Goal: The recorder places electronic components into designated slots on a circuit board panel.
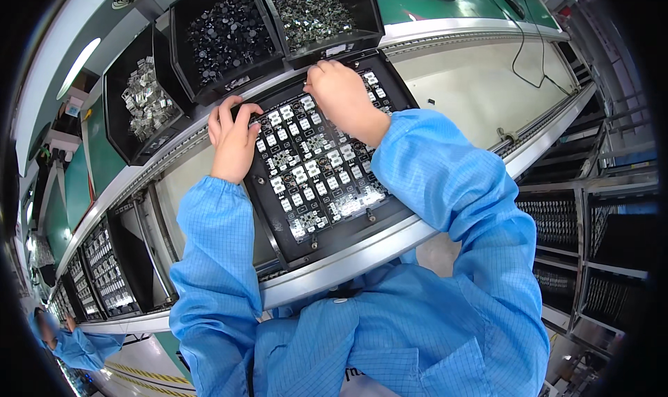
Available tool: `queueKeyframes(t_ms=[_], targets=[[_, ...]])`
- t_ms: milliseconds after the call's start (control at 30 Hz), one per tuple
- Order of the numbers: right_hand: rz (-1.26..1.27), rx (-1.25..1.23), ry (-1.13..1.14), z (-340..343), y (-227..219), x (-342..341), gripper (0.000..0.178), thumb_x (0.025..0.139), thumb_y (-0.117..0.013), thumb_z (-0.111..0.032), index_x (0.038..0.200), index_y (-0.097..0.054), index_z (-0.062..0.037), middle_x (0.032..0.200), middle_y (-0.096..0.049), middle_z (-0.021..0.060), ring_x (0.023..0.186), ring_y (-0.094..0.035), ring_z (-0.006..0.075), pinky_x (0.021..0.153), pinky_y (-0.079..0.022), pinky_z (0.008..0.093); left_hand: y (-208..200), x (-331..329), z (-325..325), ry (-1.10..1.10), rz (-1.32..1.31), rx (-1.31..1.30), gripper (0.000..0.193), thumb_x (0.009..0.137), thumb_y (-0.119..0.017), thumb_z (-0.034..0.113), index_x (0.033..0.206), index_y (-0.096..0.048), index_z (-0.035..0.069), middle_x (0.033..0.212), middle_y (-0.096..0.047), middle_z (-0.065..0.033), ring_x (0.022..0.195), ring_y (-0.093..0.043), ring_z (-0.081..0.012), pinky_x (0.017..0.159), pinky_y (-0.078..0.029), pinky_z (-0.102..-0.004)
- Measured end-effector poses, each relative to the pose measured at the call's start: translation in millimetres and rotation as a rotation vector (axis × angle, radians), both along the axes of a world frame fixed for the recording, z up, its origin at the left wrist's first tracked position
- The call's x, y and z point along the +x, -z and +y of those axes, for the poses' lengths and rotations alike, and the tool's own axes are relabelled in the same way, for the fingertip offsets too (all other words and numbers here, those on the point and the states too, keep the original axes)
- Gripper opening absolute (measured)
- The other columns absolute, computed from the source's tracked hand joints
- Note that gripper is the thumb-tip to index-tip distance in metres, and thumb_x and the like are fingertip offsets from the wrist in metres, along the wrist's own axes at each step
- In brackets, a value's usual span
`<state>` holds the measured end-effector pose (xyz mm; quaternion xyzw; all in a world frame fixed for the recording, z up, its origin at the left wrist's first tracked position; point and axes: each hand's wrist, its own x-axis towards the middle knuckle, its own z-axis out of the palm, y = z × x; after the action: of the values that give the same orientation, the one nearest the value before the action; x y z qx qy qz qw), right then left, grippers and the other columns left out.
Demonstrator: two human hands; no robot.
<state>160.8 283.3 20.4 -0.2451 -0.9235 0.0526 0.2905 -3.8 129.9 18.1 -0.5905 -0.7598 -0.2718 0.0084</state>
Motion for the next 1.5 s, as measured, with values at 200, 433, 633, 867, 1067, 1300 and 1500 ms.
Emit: queueKeyframes(t_ms=[200,433,633,867,1067,1300,1500], targets=[[-0.027,-0.177,0.017,-2,-25,9,0.014,0.081,-0.064,-0.019,0.083,-0.066,-0.0049,0.081,-0.063,0.0098,0.083,-0.061,0.0296,0.073,-0.049,0.0370,-3,-2,-4,-0.025,0.005,-0.014,0.026,0.079,-0.064,0.006,0.102,-0.057,0.018,0.128,-0.039,-0.0092,0.124,-0.029,-0.0358,0.104,-0.024,-0.0483],[-0.112,0.234,0.128,38,-9,40,0.010,0.076,-0.064,-0.010,0.085,-0.067,-0.0064,0.082,-0.059,0.0057,0.081,-0.058,0.0243,0.070,-0.049,0.0360,-12,8,-18,-0.002,-0.138,0.039,0.045,0.080,-0.062,0.009,0.122,-0.054,0.022,0.133,-0.033,-0.0133,0.126,-0.025,-0.0371,0.106,-0.020,-0.0468],[-0.063,0.142,-0.357,72,-27,56,0.006,0.076,-0.063,-0.009,0.077,-0.061,-0.0040,0.078,-0.056,0.0070,0.077,-0.057,0.0252,0.069,-0.047,0.0365,-42,33,-64,-0.027,-0.044,-0.059,0.052,0.081,-0.062,0.012,0.131,-0.046,0.017,0.132,-0.034,-0.0166,0.121,-0.031,-0.0356,0.103,-0.024,-0.0458],[-0.057,-0.120,-0.432,74,-57,60,0.011,0.079,-0.063,-0.008,0.088,-0.065,-0.0010,0.083,-0.061,0.0103,0.076,-0.060,0.0280,0.067,-0.049,0.0351,-54,57,-102,-0.030,-0.234,-0.285,0.070,0.083,-0.061,0.013,0.144,-0.027,0.009,0.073,-0.058,-0.0174,0.066,-0.056,-0.0340,0.068,-0.046,-0.0413],[0.100,-0.258,-0.129,78,-75,-3,0.016,0.084,-0.064,-0.011,0.096,-0.066,-0.0005,0.085,-0.066,0.0105,0.071,-0.063,0.0201,0.065,-0.050,0.0305,-39,64,-90,0.166,-0.101,-0.188,0.076,0.082,-0.064,0.026,0.141,-0.025,-0.003,0.073,-0.056,-0.0162,0.070,-0.054,-0.0329,0.067,-0.044,-0.0428],[-0.204,-0.288,-0.118,71,-38,-77,0.015,0.073,-0.067,-0.012,0.084,-0.070,-0.0010,0.077,-0.068,0.0161,0.075,-0.067,0.0295,0.071,-0.052,0.0355,-46,-7,-43,0.377,0.228,0.110,0.041,0.081,-0.058,0.013,0.119,-0.051,0.002,0.087,-0.055,-0.0139,0.084,-0.052,-0.0316,0.076,-0.045,-0.0413],[-0.109,-0.273,-0.159,69,-49,-70,0.013,0.075,-0.065,-0.004,0.086,-0.067,0.0016,0.080,-0.069,0.0132,0.076,-0.067,0.0201,0.068,-0.053,0.0292,-55,-90,45,0.186,0.436,0.091,0.019,0.075,-0.058,0.005,0.093,-0.066,0.005,0.095,-0.060,-0.0106,0.093,-0.057,-0.0291,0.078,-0.049,-0.0390]])
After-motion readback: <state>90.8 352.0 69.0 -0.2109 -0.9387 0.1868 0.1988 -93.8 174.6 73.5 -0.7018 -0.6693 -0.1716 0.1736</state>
